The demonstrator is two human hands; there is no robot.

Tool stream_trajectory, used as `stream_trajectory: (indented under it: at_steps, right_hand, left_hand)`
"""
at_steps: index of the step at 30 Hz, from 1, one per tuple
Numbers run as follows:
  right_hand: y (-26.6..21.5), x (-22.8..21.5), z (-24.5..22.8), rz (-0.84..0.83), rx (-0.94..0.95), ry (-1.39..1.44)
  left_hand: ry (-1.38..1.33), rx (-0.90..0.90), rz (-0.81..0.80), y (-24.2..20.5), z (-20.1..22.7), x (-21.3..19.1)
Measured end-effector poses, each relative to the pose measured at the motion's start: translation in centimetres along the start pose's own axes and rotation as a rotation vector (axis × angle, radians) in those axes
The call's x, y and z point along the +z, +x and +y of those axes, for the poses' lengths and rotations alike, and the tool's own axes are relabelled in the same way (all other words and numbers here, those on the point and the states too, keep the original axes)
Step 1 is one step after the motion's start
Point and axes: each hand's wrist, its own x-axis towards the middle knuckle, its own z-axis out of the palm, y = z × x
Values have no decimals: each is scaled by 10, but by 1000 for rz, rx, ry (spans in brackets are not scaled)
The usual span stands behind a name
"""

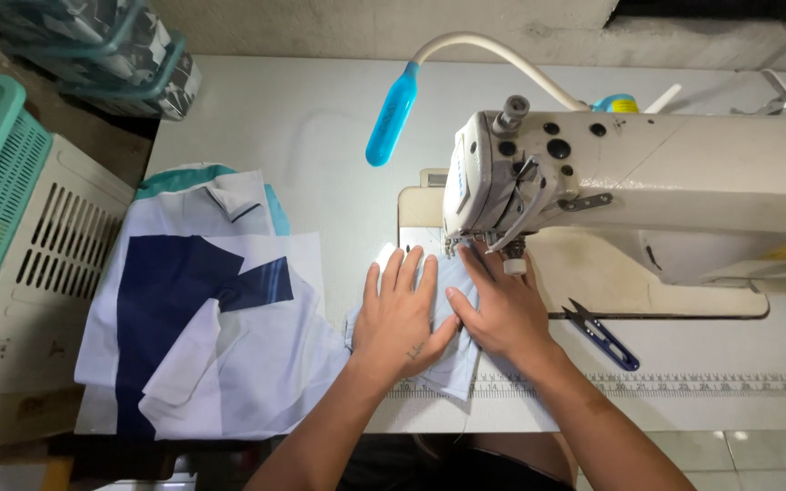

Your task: Trimming excess threads from fabric pieces using a thread nipper and organizing the pieces at a sewing workstation.

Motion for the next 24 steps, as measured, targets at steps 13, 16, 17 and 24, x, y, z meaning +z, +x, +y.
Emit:
stream_trajectory:
  at_steps: [13,16,17,24]
  right_hand:
    - [14,18,18,-61,-13,-160]
    - [15,21,23,-18,-63,-249]
    - [15,16,21,-4,-64,-248]
    - [17,1,12,-188,18,-184]
  left_hand:
    - [16,-47,-95,18,-6,-3]
    - [26,-34,-57,17,-5,-6]
    - [30,-34,-58,17,-5,-6]
    - [31,2,-4,15,-7,-3]
